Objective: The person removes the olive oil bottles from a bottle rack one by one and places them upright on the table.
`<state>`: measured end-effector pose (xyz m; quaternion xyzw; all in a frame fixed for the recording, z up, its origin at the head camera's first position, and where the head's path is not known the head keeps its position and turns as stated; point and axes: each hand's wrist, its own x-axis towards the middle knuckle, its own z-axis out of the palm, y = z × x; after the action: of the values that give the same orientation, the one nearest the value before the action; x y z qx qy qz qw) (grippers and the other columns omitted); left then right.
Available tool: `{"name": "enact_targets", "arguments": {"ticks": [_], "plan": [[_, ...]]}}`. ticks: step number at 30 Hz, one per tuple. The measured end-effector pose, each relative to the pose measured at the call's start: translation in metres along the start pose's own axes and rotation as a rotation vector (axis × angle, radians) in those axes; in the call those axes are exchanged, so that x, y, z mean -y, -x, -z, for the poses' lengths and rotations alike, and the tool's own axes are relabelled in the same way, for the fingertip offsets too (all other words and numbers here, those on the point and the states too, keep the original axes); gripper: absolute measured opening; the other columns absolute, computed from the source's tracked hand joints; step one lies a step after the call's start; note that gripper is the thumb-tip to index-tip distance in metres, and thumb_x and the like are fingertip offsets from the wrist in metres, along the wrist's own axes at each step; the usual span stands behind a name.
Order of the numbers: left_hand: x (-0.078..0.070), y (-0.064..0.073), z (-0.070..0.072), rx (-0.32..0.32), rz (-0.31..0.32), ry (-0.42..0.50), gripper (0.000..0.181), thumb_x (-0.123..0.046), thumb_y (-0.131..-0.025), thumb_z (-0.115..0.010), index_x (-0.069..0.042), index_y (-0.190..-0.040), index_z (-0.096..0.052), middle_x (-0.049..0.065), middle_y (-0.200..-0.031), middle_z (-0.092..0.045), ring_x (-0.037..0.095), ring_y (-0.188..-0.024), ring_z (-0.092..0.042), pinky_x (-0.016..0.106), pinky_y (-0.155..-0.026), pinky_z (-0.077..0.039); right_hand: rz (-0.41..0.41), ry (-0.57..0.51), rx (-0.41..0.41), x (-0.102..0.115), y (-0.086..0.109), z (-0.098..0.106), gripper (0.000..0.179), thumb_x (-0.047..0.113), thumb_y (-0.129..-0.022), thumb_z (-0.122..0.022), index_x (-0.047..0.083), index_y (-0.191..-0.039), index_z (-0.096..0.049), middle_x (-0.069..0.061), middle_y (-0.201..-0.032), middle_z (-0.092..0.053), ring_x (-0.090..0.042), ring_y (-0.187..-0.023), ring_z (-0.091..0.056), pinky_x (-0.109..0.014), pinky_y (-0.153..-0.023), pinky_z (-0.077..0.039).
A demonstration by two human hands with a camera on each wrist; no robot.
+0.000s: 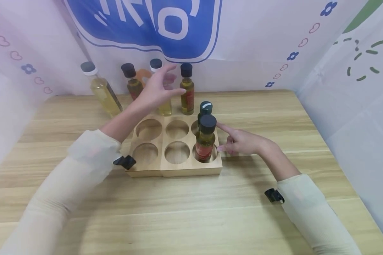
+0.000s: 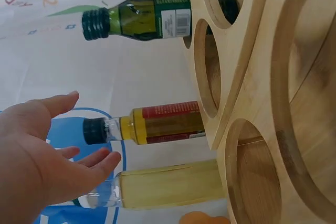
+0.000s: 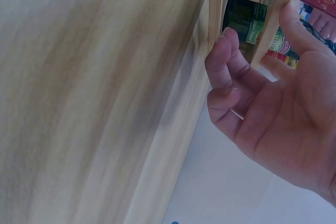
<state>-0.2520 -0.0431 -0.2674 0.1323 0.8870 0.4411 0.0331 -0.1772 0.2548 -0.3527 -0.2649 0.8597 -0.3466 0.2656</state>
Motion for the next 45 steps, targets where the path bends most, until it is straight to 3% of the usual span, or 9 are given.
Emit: {"name": "enact_targets", "arguments": {"ticks": [9,16,21,26,31,37,45], "plan": [[0.013,0.028,0.011,0.070,-0.062,-0.024,0.077,-0.024,-0.094,-0.079,-0.014,-0.159,-0.039,0.009,-0.154,-0.052,0.024,-0.137,-0.052,0.039,-0.113,-0.046,-0.007,0.008,0.001,-0.003,-0.001,-0.001,0.084,0.024,-0.099,-0.071,0.018,-0.164,-0.018,-0.012,-0.077,-0.067,-0.027,-0.069,-0.063,-0.039,-0.065,-0.055],[0.028,0.042,0.021,0.111,-0.111,-0.023,0.068,-0.019,-0.093,-0.079,-0.007,-0.153,-0.047,0.013,-0.150,-0.055,0.027,-0.135,-0.054,0.042,-0.113,-0.046,-0.027,0.021,-0.002,-0.004,-0.002,-0.001,0.085,0.025,-0.099,-0.071,0.021,-0.164,-0.017,-0.012,-0.077,-0.067,-0.029,-0.070,-0.063,-0.037,-0.066,-0.055],[0.047,0.047,0.028,0.166,-0.144,-0.094,0.066,-0.016,-0.092,-0.079,0.000,-0.149,-0.050,0.019,-0.150,-0.055,0.035,-0.136,-0.054,0.047,-0.113,-0.047,-0.032,0.014,0.002,-0.004,-0.002,-0.002,0.086,0.024,-0.100,-0.071,0.022,-0.165,-0.016,-0.013,-0.077,-0.067,-0.029,-0.070,-0.063,-0.037,-0.065,-0.054],[0.072,0.054,0.037,0.146,-0.198,-0.164,0.061,-0.014,-0.089,-0.082,0.007,-0.141,-0.056,0.024,-0.144,-0.058,0.041,-0.132,-0.056,0.052,-0.113,-0.045,-0.022,0.008,0.003,-0.003,-0.002,-0.002,0.086,0.024,-0.100,-0.071,0.020,-0.165,-0.016,-0.012,-0.077,-0.067,-0.028,-0.070,-0.063,-0.038,-0.065,-0.055],[0.088,0.058,0.045,0.143,-0.224,-0.202,0.058,-0.015,-0.088,-0.084,0.007,-0.136,-0.061,0.026,-0.138,-0.062,0.046,-0.125,-0.061,0.057,-0.108,-0.049,-0.021,-0.005,0.002,0.001,0.000,-0.001,0.087,0.023,-0.099,-0.072,0.018,-0.165,-0.015,-0.012,-0.076,-0.066,-0.028,-0.070,-0.063,-0.038,-0.065,-0.054],[0.099,0.062,0.053,0.208,-0.228,-0.243,0.069,-0.018,-0.085,-0.087,0.008,-0.141,-0.055,0.029,-0.143,-0.057,0.050,-0.126,-0.058,0.060,-0.107,-0.049,-0.014,-0.010,0.002,0.003,0.001,-0.001,0.087,0.023,-0.099,-0.071,0.018,-0.165,-0.015,-0.012,-0.076,-0.066,-0.028,-0.069,-0.062,-0.038,-0.064,-0.054],[0.121,0.064,0.060,0.302,-0.296,-0.268,0.081,-0.020,-0.080,-0.091,0.012,-0.143,-0.051,0.029,-0.147,-0.053,0.045,-0.137,-0.050,0.060,-0.110,-0.046,-0.002,-0.002,-0.005,0.001,0.001,0.000,0.084,0.021,-0.099,-0.072,0.017,-0.164,-0.018,-0.012,-0.075,-0.066,-0.028,-0.068,-0.062,-0.035,-0.063,-0.053]]}}
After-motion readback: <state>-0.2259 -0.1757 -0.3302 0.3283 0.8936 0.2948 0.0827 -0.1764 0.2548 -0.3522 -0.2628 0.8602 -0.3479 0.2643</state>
